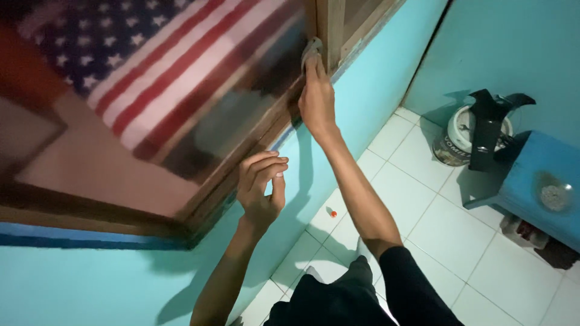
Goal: The person wipes a window pane with a dark cloth using both hands in repeated vertical and horizontal strokes. The person also wipes the wooden window frame and sill. The person folds the cloth and continues wiping the glass.
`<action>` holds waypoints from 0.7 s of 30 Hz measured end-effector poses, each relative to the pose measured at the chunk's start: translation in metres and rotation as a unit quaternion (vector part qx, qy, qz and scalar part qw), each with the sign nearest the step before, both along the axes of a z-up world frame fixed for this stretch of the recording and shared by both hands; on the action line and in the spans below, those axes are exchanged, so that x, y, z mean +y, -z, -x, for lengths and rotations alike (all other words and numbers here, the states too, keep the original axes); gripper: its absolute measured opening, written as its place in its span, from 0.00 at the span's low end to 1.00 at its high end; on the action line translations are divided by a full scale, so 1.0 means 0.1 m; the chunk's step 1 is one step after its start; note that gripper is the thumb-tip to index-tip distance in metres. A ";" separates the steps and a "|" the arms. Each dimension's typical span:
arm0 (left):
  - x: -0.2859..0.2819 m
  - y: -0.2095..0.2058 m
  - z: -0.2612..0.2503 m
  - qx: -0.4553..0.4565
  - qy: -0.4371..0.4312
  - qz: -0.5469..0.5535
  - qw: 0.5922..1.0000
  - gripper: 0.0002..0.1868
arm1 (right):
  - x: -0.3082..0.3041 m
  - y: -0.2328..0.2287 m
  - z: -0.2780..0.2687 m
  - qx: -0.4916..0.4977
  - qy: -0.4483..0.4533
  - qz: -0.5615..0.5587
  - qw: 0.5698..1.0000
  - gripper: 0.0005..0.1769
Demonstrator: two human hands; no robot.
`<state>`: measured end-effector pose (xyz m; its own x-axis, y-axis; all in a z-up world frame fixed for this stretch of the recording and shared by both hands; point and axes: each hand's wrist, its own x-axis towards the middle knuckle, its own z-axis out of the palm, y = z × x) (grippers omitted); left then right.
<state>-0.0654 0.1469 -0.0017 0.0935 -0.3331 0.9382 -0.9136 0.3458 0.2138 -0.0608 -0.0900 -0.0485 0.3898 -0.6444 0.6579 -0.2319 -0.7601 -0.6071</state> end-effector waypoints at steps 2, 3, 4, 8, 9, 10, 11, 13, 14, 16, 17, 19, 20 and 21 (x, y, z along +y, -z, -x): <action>-0.03 -0.02 0.03 0.010 0.021 -0.016 1.000 0.08 | -0.08 -0.05 0.05 0.077 0.083 0.093 0.989 0.33; -0.01 -0.02 0.03 0.010 0.021 -0.015 1.000 0.08 | -0.15 -0.04 0.13 0.076 0.084 0.094 0.989 0.33; 0.01 -0.02 0.02 -0.004 0.031 -0.030 0.999 0.09 | -0.22 -0.04 0.20 0.094 0.071 0.073 0.990 0.35; 0.06 0.17 -0.11 -0.006 0.004 0.042 0.999 0.06 | -0.38 -0.07 0.57 0.123 0.105 0.023 0.987 0.22; 0.05 0.16 -0.13 -0.004 0.005 0.045 0.999 0.06 | -0.43 0.00 0.51 0.124 0.106 0.026 0.986 0.22; 0.07 0.16 -0.13 0.010 -0.007 0.050 0.999 0.07 | -0.47 0.08 0.47 0.158 0.126 0.077 0.976 0.24; 0.08 0.16 -0.14 0.025 -0.019 0.054 0.998 0.07 | -0.50 0.18 0.43 0.192 0.144 0.127 0.962 0.26; 0.05 0.14 -0.10 0.036 -0.007 0.049 0.998 0.08 | -0.48 0.29 0.25 0.214 0.151 0.169 0.950 0.23; 0.02 0.10 -0.10 0.037 0.005 0.051 0.998 0.08 | -0.49 0.31 0.13 0.224 0.160 0.216 0.937 0.21; -0.04 0.21 -0.10 0.040 0.017 0.041 0.998 0.08 | -0.42 0.36 0.04 0.242 0.157 0.195 0.937 0.17; -0.08 0.26 -0.10 0.040 0.029 0.033 0.998 0.08 | -0.39 0.37 0.00 0.257 0.155 0.174 0.938 0.14; -0.12 0.20 -0.03 0.049 0.053 0.042 0.997 0.08 | -0.42 0.45 0.11 0.250 0.111 0.166 0.947 0.12; -0.14 0.17 0.02 0.057 0.075 0.049 0.994 0.09 | -0.44 0.49 0.17 0.241 0.065 0.156 0.956 0.10; -0.17 0.16 0.05 0.059 0.075 0.052 0.994 0.09 | -0.51 0.42 0.27 0.244 0.066 0.158 0.955 0.10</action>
<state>-0.0700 0.1303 -0.0179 0.1621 -0.2538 0.9536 -0.8203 0.5024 0.2732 -0.0882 -0.1408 -0.0909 0.6282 -0.5084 0.5889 -0.5346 -0.8320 -0.1480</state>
